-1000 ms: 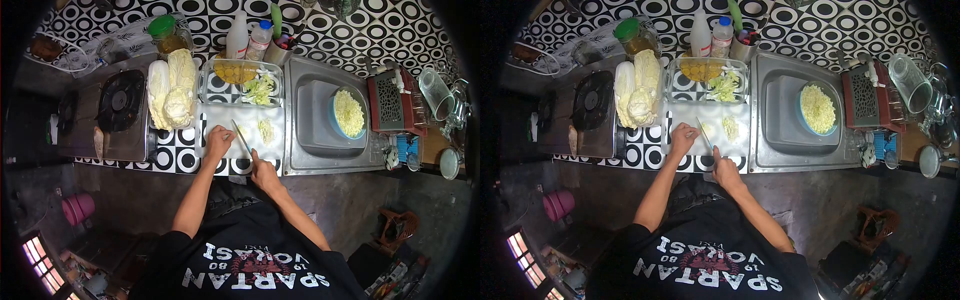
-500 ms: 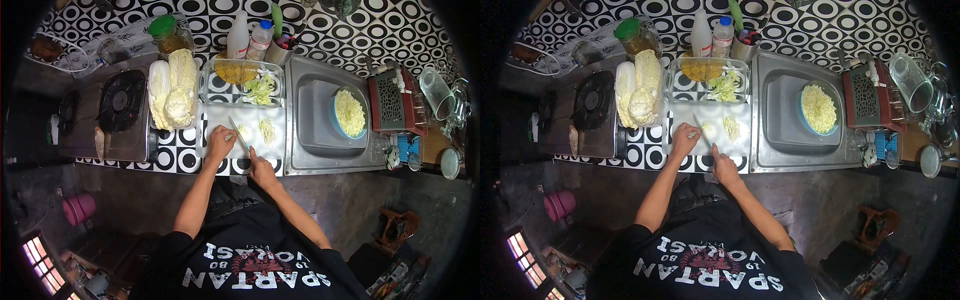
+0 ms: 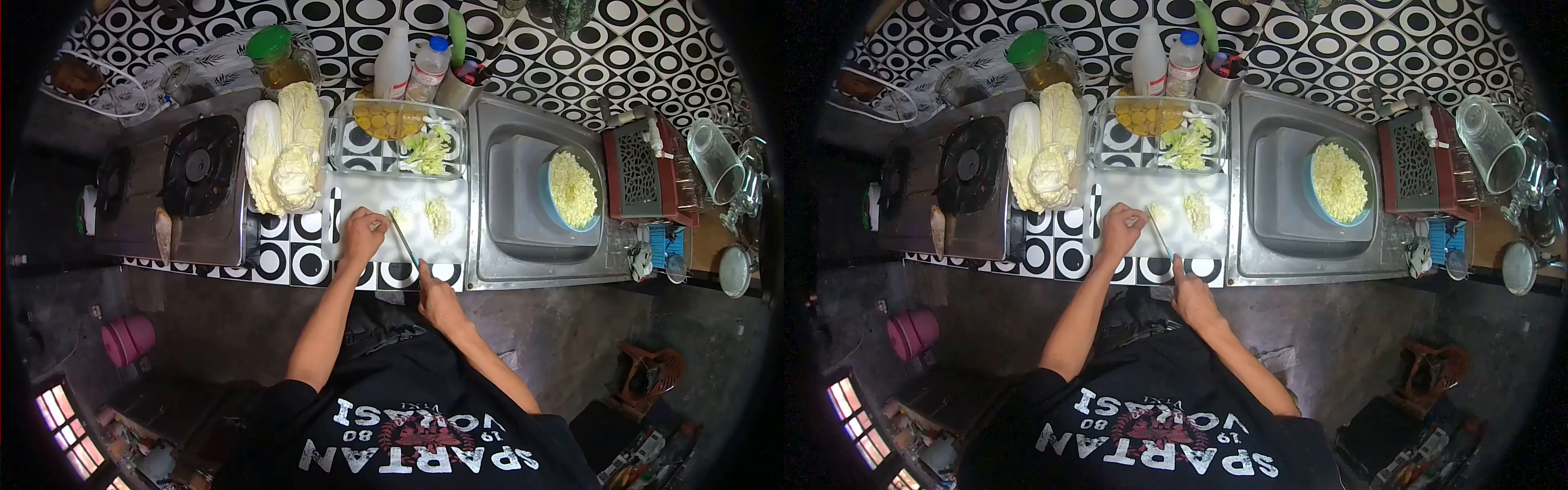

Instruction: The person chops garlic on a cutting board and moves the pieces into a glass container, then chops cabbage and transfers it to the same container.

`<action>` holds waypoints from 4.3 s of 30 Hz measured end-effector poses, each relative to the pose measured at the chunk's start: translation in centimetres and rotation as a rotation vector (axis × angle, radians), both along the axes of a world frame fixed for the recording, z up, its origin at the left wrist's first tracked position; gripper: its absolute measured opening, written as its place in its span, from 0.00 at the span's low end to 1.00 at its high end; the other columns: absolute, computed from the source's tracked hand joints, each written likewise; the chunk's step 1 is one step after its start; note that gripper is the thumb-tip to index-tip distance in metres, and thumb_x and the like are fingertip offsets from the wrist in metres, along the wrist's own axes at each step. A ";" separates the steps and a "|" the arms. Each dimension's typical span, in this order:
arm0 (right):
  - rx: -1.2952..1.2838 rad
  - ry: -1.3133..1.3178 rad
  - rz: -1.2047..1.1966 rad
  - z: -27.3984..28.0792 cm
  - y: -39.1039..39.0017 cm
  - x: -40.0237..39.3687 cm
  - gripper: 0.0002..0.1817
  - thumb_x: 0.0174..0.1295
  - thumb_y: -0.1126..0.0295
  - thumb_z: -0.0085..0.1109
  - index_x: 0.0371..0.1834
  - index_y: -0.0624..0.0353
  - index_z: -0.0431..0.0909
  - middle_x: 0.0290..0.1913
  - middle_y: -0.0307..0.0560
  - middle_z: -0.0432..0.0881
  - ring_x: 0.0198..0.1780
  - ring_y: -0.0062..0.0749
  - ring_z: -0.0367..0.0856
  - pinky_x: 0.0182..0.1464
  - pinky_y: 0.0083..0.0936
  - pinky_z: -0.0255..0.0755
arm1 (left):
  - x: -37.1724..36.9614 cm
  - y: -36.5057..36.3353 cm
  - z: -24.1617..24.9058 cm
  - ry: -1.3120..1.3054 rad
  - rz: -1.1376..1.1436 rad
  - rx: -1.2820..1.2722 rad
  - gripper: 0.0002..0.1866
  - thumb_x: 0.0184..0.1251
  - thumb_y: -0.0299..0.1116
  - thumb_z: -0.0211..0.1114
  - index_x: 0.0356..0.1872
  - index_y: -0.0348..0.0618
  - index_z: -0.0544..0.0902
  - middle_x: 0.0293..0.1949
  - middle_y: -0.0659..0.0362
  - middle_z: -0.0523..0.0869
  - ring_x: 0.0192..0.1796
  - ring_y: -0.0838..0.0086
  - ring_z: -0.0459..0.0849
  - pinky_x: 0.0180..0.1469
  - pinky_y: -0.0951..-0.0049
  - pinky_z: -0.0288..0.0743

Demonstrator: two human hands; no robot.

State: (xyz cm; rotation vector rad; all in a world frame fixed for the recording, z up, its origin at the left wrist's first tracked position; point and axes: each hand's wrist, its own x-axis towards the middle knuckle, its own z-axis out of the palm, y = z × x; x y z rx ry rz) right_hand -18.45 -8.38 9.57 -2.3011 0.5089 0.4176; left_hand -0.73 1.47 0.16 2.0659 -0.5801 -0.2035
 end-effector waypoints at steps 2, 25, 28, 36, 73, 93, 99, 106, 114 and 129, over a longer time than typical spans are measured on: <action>-0.024 0.035 0.002 0.6 -0.1 0.3 0.39 0.46 0.80 0.56 0.66 0.69 0.52 0.32 0.65 0.78 0.36 0.59 0.78 0.41 0.46 0.73 | -0.1 -0.1 -0.1 0.049 0.020 -0.050 0.05 0.42 0.24 0.68 0.22 0.46 0.84 0.24 0.56 0.76 0.31 0.62 0.77 0.34 0.66 0.71; -0.033 -0.176 -0.008 -6.1 0.0 -1.0 0.43 0.45 0.82 0.55 0.69 0.59 0.49 0.31 0.63 0.76 0.33 0.60 0.77 0.38 0.47 0.71 | 0.3 0.4 0.3 -0.008 -0.016 0.015 0.07 0.45 0.26 0.70 0.29 0.42 0.85 0.27 0.57 0.81 0.33 0.66 0.79 0.36 0.70 0.73; -0.008 -0.160 -0.022 -4.9 -0.3 -0.3 0.42 0.44 0.83 0.54 0.68 0.64 0.50 0.28 0.62 0.76 0.33 0.60 0.77 0.37 0.46 0.72 | 0.2 0.7 0.1 0.053 0.005 -0.013 0.07 0.44 0.26 0.71 0.28 0.42 0.86 0.27 0.57 0.80 0.30 0.68 0.79 0.34 0.72 0.73; 0.074 0.011 -0.024 -0.8 0.0 1.6 0.42 0.44 0.82 0.56 0.67 0.68 0.49 0.31 0.64 0.78 0.36 0.60 0.78 0.39 0.45 0.72 | 0.0 0.4 -0.1 -0.008 0.009 0.004 0.05 0.46 0.29 0.71 0.27 0.44 0.86 0.25 0.58 0.79 0.28 0.68 0.78 0.32 0.72 0.72; -0.062 -0.089 0.012 -5.9 0.7 0.6 0.40 0.50 0.80 0.54 0.69 0.57 0.48 0.32 0.64 0.77 0.36 0.61 0.77 0.40 0.49 0.71 | 0.2 0.8 -0.5 0.027 -0.008 -0.041 0.05 0.45 0.24 0.69 0.27 0.43 0.86 0.26 0.58 0.81 0.30 0.69 0.81 0.33 0.73 0.75; -0.106 -0.091 0.004 -4.6 0.4 3.5 0.43 0.45 0.80 0.57 0.68 0.60 0.49 0.30 0.64 0.77 0.35 0.60 0.78 0.39 0.49 0.71 | 0.3 1.2 -0.3 -0.105 -0.100 0.000 0.05 0.43 0.25 0.70 0.25 0.44 0.85 0.26 0.57 0.79 0.31 0.67 0.79 0.32 0.70 0.73; 0.022 -0.222 -0.070 -4.1 0.9 1.4 0.34 0.48 0.83 0.49 0.64 0.65 0.56 0.21 0.63 0.76 0.27 0.58 0.77 0.32 0.47 0.69 | 0.0 1.1 -0.7 -0.047 -0.022 -0.053 0.05 0.43 0.24 0.69 0.25 0.44 0.85 0.26 0.57 0.79 0.29 0.66 0.79 0.32 0.71 0.74; -0.081 -0.154 -0.021 -6.1 0.6 3.8 0.40 0.45 0.82 0.53 0.67 0.62 0.52 0.28 0.64 0.77 0.34 0.59 0.78 0.37 0.48 0.71 | 0.4 1.1 -0.4 -0.066 -0.077 -0.036 0.04 0.44 0.24 0.69 0.25 0.44 0.85 0.25 0.58 0.79 0.28 0.67 0.79 0.31 0.71 0.73; -0.005 -0.053 -0.037 -4.2 0.8 3.0 0.40 0.46 0.81 0.54 0.67 0.62 0.52 0.29 0.63 0.77 0.33 0.58 0.78 0.36 0.47 0.71 | 0.1 1.1 -0.4 0.021 -0.016 -0.066 0.05 0.44 0.25 0.69 0.26 0.44 0.85 0.26 0.58 0.79 0.29 0.66 0.79 0.33 0.70 0.73; 0.073 -0.133 -0.066 -3.7 0.7 3.1 0.39 0.45 0.82 0.53 0.66 0.62 0.53 0.26 0.64 0.78 0.32 0.60 0.78 0.37 0.48 0.71 | 0.1 1.6 -0.3 -0.085 -0.093 -0.064 0.06 0.43 0.26 0.69 0.26 0.45 0.86 0.27 0.57 0.78 0.34 0.64 0.78 0.37 0.68 0.73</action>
